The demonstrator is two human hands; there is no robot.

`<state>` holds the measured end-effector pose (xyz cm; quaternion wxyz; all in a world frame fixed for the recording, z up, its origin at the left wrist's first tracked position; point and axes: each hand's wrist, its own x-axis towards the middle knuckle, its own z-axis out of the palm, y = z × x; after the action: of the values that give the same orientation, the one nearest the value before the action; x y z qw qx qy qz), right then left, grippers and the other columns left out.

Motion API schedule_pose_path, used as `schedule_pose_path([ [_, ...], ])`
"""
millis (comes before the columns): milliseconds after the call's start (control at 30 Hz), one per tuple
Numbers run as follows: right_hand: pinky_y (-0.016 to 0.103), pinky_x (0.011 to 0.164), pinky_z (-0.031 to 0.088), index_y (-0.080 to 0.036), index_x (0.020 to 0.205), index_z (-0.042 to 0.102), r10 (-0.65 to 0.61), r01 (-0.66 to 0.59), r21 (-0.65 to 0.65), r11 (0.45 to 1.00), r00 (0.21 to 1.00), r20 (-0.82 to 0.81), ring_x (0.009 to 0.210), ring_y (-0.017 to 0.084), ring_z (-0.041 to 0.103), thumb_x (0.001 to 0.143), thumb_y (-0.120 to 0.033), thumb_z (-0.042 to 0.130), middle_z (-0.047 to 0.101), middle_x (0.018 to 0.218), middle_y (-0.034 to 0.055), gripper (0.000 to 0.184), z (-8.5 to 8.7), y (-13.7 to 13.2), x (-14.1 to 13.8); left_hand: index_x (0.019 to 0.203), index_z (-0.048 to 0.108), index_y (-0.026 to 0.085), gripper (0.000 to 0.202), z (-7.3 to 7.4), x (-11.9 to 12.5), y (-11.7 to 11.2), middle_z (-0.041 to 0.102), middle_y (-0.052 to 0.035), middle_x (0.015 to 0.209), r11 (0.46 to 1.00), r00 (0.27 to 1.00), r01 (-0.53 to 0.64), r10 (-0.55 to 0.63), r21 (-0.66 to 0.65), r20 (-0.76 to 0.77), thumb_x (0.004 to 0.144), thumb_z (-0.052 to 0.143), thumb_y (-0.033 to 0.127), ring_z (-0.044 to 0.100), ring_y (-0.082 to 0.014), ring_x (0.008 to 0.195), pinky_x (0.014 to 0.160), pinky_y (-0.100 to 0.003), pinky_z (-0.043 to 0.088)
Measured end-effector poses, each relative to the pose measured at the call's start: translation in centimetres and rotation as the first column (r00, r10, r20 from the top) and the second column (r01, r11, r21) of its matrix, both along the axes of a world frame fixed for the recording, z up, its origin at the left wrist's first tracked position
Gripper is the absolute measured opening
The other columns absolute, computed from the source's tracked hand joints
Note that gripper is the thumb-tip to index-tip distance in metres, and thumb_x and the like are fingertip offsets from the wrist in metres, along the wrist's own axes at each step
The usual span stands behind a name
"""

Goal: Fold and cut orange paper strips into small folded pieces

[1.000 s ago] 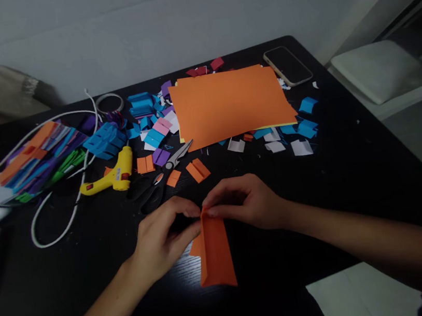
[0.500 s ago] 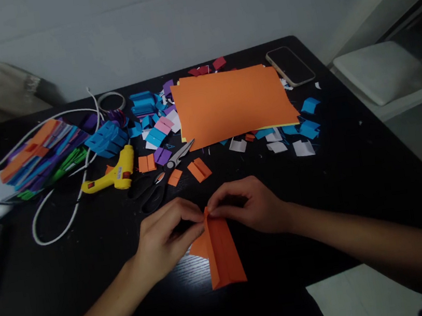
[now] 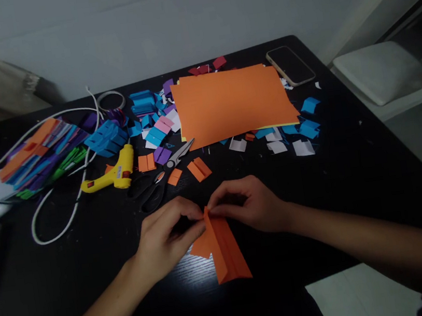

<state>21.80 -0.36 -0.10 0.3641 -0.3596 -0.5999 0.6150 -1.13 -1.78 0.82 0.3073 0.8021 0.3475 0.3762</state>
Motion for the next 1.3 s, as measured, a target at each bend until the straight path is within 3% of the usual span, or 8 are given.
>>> schedule_pose_path([
  [200,0.024,0.075,0.059,-0.019,0.094,0.076,0.003,-0.005,-0.059,0.998,1.000,-0.025,0.081,0.014,0.076,0.089,-0.025,0.080,0.080,0.089,0.0019,0.010,0.01,-0.01,-0.07,0.115,0.069,0.016,0.022,0.44,-0.01,0.23,0.074,-0.0078,0.096,0.995,0.995,0.091,-0.090,0.045,-0.039,0.094,0.071,0.009,0.073,-0.0155,0.083,0.070,-0.023,0.060],
  [500,0.028,0.083,0.063,-0.018,0.101,0.078,0.026,-0.044,-0.133,0.990,0.990,-0.137,0.088,0.016,0.079,0.087,-0.024,0.082,0.082,0.095,0.0044,0.016,-0.34,-0.25,-0.01,0.101,0.070,0.017,0.008,0.76,0.09,0.35,0.077,-0.0047,0.088,1.000,1.000,0.009,-0.008,0.022,-0.022,0.094,0.074,0.016,0.074,-0.0138,0.075,0.069,-0.020,0.060],
  [800,0.032,0.090,0.064,-0.018,0.099,0.081,0.017,-0.061,-0.240,0.969,0.983,-0.180,0.092,0.018,0.079,0.083,-0.023,0.085,0.082,0.097,0.0050,0.017,0.00,0.09,-0.02,0.100,0.071,0.018,0.013,0.56,-0.19,0.15,0.078,-0.0024,0.086,0.996,0.998,-0.058,0.056,-0.074,-0.026,0.089,0.078,0.016,0.075,-0.0131,0.071,0.065,-0.019,0.060],
  [933,0.028,0.085,0.063,-0.019,0.096,0.081,-0.016,-0.037,-0.267,0.963,0.981,-0.192,0.086,0.015,0.078,0.080,-0.023,0.088,0.081,0.092,0.0034,0.018,-0.02,0.12,-0.09,0.099,0.071,0.018,0.014,0.72,-0.12,0.17,0.078,-0.0012,0.083,0.990,0.998,-0.069,0.067,-0.122,-0.020,0.088,0.079,0.015,0.075,-0.0124,0.069,0.064,-0.018,0.060],
  [1167,0.030,0.085,0.063,-0.019,0.092,0.083,-0.008,-0.029,-0.239,0.971,0.988,-0.155,0.085,0.017,0.078,0.081,-0.025,0.086,0.082,0.090,0.0036,0.013,0.00,0.38,0.02,0.097,0.070,0.018,0.013,0.87,0.11,0.27,0.078,-0.0019,0.084,0.997,1.000,-0.020,0.020,-0.078,-0.005,0.089,0.080,0.020,0.075,-0.0126,0.070,0.065,-0.019,0.061],
  [1300,0.029,0.083,0.062,-0.019,0.091,0.084,0.007,-0.037,-0.223,0.974,0.991,-0.133,0.085,0.017,0.078,0.082,-0.024,0.085,0.083,0.090,0.0038,0.011,0.10,0.51,0.18,0.111,0.071,0.018,0.022,0.86,-0.01,0.31,0.078,-0.0044,0.091,0.997,0.998,0.065,-0.065,-0.035,-0.016,0.090,0.078,0.016,0.076,-0.0156,0.079,0.071,-0.023,0.063],
])
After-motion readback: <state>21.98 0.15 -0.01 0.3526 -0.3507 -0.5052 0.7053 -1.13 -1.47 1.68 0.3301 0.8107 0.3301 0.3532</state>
